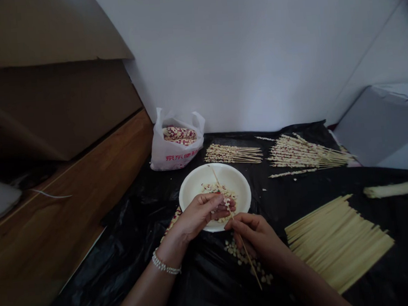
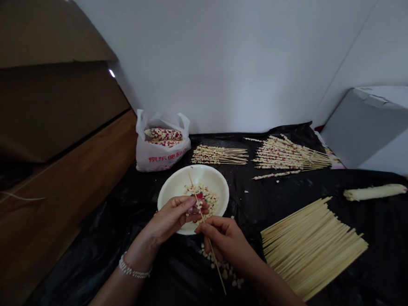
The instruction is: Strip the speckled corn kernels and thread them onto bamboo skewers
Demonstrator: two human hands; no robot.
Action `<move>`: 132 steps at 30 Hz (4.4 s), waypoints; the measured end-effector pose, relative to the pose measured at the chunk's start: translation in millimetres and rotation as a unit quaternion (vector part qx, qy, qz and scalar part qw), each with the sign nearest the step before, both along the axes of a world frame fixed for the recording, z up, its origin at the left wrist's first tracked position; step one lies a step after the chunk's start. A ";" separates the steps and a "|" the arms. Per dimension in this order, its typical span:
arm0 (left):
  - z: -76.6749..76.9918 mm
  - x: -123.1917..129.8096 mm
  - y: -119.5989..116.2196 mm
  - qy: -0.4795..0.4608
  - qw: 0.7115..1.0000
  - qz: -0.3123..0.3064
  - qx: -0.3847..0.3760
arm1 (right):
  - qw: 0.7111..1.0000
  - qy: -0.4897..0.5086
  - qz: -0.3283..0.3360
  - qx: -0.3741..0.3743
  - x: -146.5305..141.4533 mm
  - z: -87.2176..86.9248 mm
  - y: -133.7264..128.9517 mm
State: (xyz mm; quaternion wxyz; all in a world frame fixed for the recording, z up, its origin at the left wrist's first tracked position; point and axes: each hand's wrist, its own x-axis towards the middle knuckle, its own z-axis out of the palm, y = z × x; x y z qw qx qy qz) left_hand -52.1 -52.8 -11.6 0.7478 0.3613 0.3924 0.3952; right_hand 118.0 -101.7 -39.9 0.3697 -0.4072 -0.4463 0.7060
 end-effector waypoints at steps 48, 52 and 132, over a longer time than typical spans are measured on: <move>-10.9 -10.8 21.6 -0.111 0.954 0.277 -0.004 | 0.991 0.057 0.106 -0.061 1.1 -4.8 -5.9; -10.4 -10.8 21.5 -0.112 0.954 0.279 0.000 | 0.990 0.054 0.112 -0.065 0.8 -5.8 -5.2; -1.2 -1.5 3.4 0.005 0.998 0.063 0.005 | 1.000 0.027 0.009 -0.011 1.7 -6.0 0.2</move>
